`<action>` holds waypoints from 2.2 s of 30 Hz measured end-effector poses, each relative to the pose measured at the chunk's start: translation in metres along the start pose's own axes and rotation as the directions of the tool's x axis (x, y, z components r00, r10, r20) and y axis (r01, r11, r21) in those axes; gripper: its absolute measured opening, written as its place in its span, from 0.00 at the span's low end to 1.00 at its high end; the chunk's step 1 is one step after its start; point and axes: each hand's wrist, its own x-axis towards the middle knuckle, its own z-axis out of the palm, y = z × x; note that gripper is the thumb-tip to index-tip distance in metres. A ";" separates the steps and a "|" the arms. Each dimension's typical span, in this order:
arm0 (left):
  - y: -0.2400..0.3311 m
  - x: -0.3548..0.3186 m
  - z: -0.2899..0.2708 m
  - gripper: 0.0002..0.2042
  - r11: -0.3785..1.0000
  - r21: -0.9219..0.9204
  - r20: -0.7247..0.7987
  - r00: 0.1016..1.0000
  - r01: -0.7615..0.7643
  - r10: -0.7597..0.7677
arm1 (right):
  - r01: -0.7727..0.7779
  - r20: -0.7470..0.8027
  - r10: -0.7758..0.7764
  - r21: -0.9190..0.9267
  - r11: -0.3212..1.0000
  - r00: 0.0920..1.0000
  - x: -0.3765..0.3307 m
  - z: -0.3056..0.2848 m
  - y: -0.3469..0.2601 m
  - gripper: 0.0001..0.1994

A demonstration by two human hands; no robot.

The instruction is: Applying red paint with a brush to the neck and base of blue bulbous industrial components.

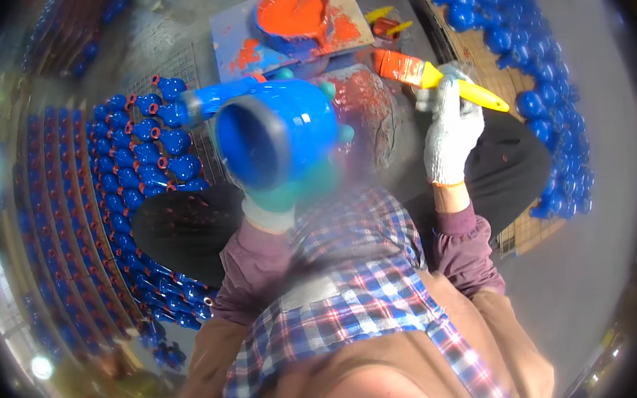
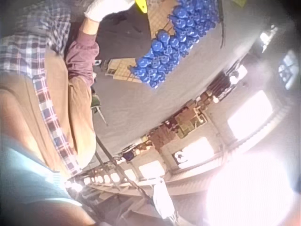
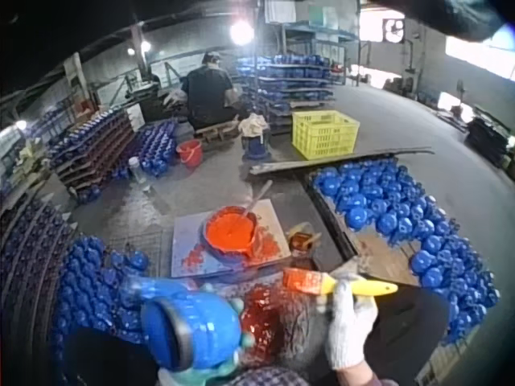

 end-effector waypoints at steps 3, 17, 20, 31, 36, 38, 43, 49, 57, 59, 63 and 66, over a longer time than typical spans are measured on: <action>0.009 0.002 -0.027 0.37 0.991 -0.126 -0.092 0.994 0.044 -0.055 | -0.279 0.058 0.273 0.260 0.925 0.960 0.007 0.016 0.012 0.13; 0.100 0.050 -0.035 0.50 0.904 -0.371 0.094 0.977 0.213 -0.192 | 0.193 0.291 -0.088 -0.356 0.914 0.953 0.100 0.136 0.098 0.16; 0.105 0.057 -0.045 0.52 0.879 -0.449 -0.031 0.981 0.158 -0.192 | 0.339 0.373 -0.147 -0.525 0.781 0.916 0.102 0.150 0.104 0.16; 0.109 0.046 -0.071 0.46 0.983 0.181 -0.057 0.997 -0.034 0.045 | 0.592 0.542 -0.268 -0.607 0.531 0.796 0.104 0.156 0.117 0.14; 0.116 0.039 -0.069 0.43 0.994 0.113 -0.013 1.000 -0.015 0.016 | 0.427 0.413 -0.213 -0.542 0.724 0.885 0.101 0.139 0.110 0.16; 0.113 0.034 -0.063 0.38 1.000 -0.024 -0.044 0.999 -0.012 0.011 | 0.356 0.365 -0.181 -0.498 0.791 0.913 0.099 0.130 0.108 0.17; 0.114 0.029 -0.044 0.30 0.993 0.115 -0.078 0.997 -0.005 0.015 | -0.038 0.196 0.091 -0.260 0.965 0.976 0.093 0.112 0.110 0.16; 0.099 0.027 -0.026 0.40 0.079 0.935 0.293 0.880 -0.345 0.375 | -0.446 0.269 0.456 -0.100 0.889 0.849 0.075 0.075 0.074 0.13; 0.086 0.023 0.003 0.25 -0.718 -0.016 0.839 0.381 -0.696 -0.388 | -0.239 0.401 0.313 -0.225 0.945 0.861 0.066 0.070 -0.030 0.16; 0.084 0.022 0.002 0.23 -0.655 -0.135 0.823 0.284 -0.744 -0.492 | -0.030 0.464 0.141 -0.238 0.971 0.874 0.071 0.075 -0.034 0.18; 0.083 0.025 0.017 0.23 -0.531 -0.208 0.780 0.188 -0.822 -0.597 | 0.135 0.631 0.055 -0.249 0.959 0.774 0.073 0.086 -0.037 0.20; 0.082 0.028 0.025 0.25 -0.500 -0.317 0.736 0.123 -0.806 -0.665 | 0.148 0.697 0.039 -0.207 0.967 0.716 0.071 0.093 -0.038 0.22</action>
